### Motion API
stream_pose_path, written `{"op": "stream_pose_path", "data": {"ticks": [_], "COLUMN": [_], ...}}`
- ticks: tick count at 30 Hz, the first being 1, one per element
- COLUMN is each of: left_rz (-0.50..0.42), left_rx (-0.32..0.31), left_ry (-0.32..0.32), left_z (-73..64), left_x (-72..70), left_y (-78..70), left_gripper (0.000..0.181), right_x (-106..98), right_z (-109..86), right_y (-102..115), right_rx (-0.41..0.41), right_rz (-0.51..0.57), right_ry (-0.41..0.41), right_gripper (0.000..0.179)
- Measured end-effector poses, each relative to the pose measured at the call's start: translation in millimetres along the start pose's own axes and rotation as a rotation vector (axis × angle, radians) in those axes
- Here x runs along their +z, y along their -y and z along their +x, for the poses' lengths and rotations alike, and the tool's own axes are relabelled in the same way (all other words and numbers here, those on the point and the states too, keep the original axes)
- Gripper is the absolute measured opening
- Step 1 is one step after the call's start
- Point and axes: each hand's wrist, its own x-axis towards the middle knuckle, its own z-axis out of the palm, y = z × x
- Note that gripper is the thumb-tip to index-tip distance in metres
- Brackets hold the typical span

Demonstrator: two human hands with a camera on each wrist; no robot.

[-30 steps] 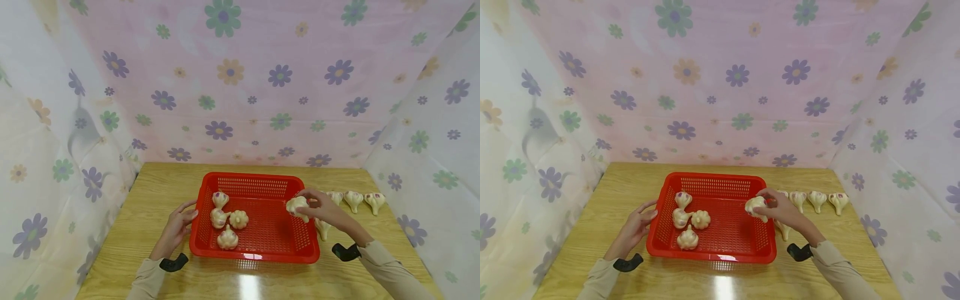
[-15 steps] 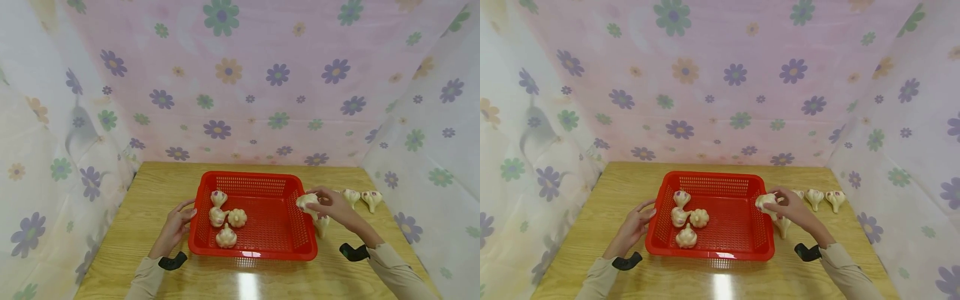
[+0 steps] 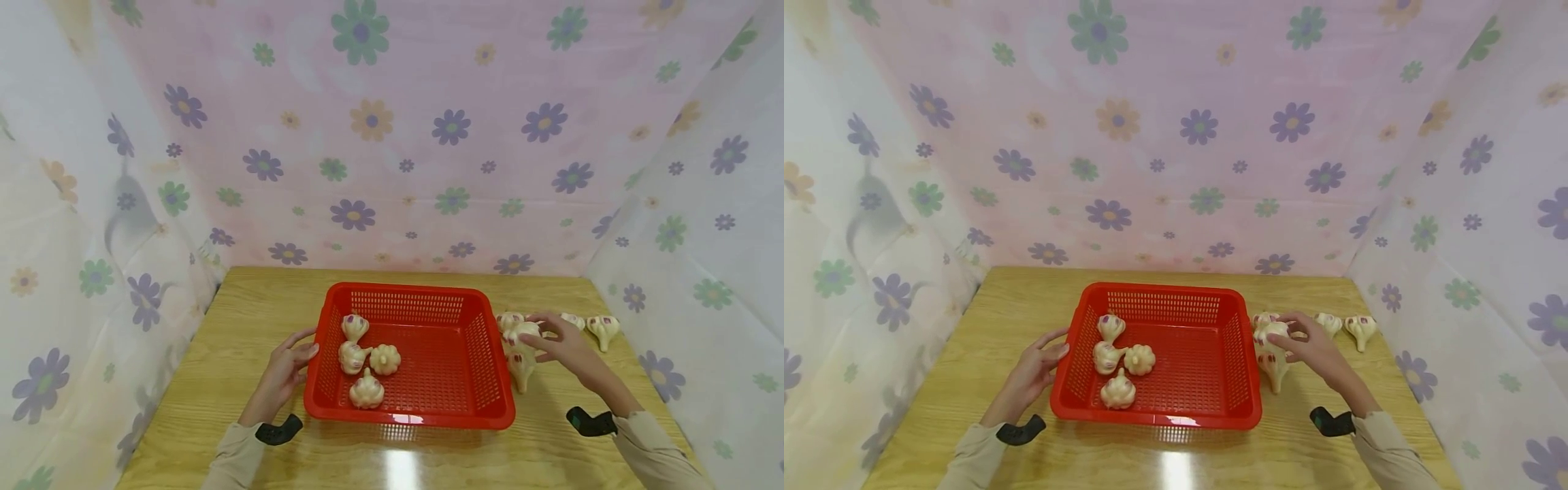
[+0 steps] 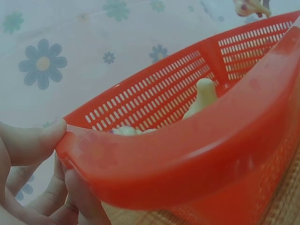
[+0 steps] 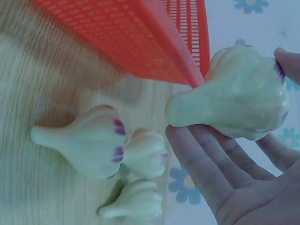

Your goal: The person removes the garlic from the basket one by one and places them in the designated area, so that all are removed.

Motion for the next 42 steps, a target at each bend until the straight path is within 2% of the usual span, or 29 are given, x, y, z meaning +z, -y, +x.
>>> {"op": "stream_pose_path", "data": {"ticks": [10,24,42], "left_rz": [-0.031,-0.037,-0.070], "left_rx": [-0.012,-0.009,-0.025], "left_ry": [-0.001,0.029,-0.022], "left_z": [2.2,2.6,3.9], "left_x": [0.0,0.7,0.8], "left_y": [0.0,-1.5,0.2], "left_gripper": [0.047,0.049,0.050], "right_x": [-11.0,-19.1,-20.4], "right_z": [-6.6,-12.8,-20.7], "right_y": [-17.7,-37.0,-77.6], "right_rx": [0.059,0.148,0.323], "right_rz": [0.003,0.013,0.082], "right_ry": [-0.058,-0.076,-0.107], "right_gripper": [0.052,0.064,0.078]}}
